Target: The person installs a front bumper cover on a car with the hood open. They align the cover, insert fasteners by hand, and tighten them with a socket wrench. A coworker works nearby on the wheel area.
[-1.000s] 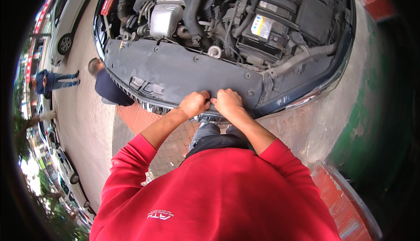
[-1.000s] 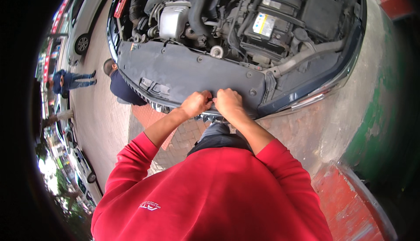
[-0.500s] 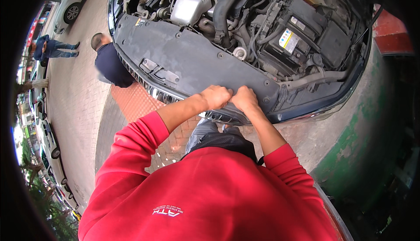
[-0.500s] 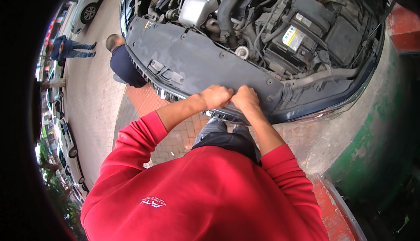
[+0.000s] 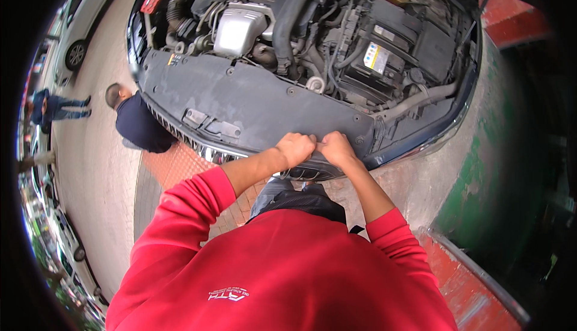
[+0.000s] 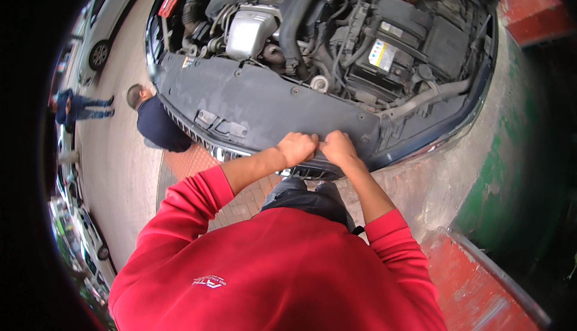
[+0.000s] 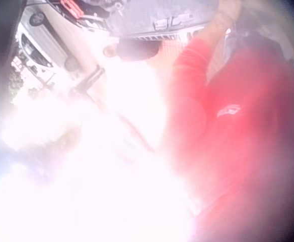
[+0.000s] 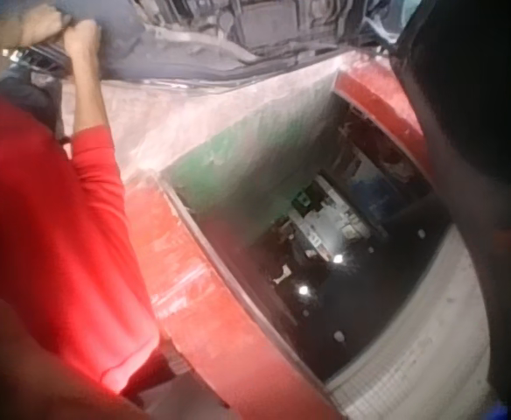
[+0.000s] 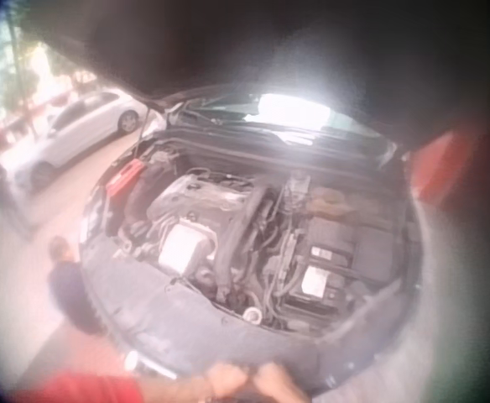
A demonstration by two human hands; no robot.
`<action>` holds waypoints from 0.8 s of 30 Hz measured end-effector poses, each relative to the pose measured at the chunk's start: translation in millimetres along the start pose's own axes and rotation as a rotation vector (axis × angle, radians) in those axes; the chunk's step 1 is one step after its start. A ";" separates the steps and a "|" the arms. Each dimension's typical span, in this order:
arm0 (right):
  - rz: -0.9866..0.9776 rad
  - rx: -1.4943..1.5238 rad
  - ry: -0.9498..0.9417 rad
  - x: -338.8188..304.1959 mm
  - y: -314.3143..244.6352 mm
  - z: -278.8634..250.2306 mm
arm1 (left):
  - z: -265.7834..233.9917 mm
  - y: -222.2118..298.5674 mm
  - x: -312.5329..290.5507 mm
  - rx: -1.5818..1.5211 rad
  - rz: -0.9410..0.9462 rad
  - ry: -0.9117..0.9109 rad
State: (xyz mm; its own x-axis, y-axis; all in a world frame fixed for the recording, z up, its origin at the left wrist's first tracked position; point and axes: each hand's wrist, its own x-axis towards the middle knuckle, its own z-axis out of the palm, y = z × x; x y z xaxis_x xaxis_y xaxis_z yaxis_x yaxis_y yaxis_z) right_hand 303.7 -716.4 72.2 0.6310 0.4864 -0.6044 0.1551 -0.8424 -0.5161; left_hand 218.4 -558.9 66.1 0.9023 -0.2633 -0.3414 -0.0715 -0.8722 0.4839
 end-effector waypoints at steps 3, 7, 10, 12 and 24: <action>-0.004 0.289 0.247 -20.7 30.3 -3.9 | 11.3 13.6 1.3 -0.012 -0.166 0.032; 0.002 0.306 0.398 -46.9 57.4 -5.1 | 13.5 24.4 -0.4 -0.011 -0.299 0.056; -0.015 0.341 0.359 -54.8 58.6 4.8 | 6.2 26.1 -5.8 -0.014 -0.361 0.028; -0.012 0.377 0.332 -55.3 57.0 11.1 | -0.2 26.3 -8.3 -0.004 -0.392 -0.004; -0.076 0.477 0.222 -59.4 80.6 15.1 | -14.7 36.0 13.1 0.081 -0.590 -0.008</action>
State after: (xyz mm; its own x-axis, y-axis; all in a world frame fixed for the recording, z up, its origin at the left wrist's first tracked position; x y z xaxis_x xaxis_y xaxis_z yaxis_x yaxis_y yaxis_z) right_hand 267.3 -809.7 57.4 0.7855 0.4377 -0.4376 -0.1232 -0.5823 -0.8036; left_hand 233.9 -587.8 90.9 0.7959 0.2729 -0.5405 0.4089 -0.9006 0.1473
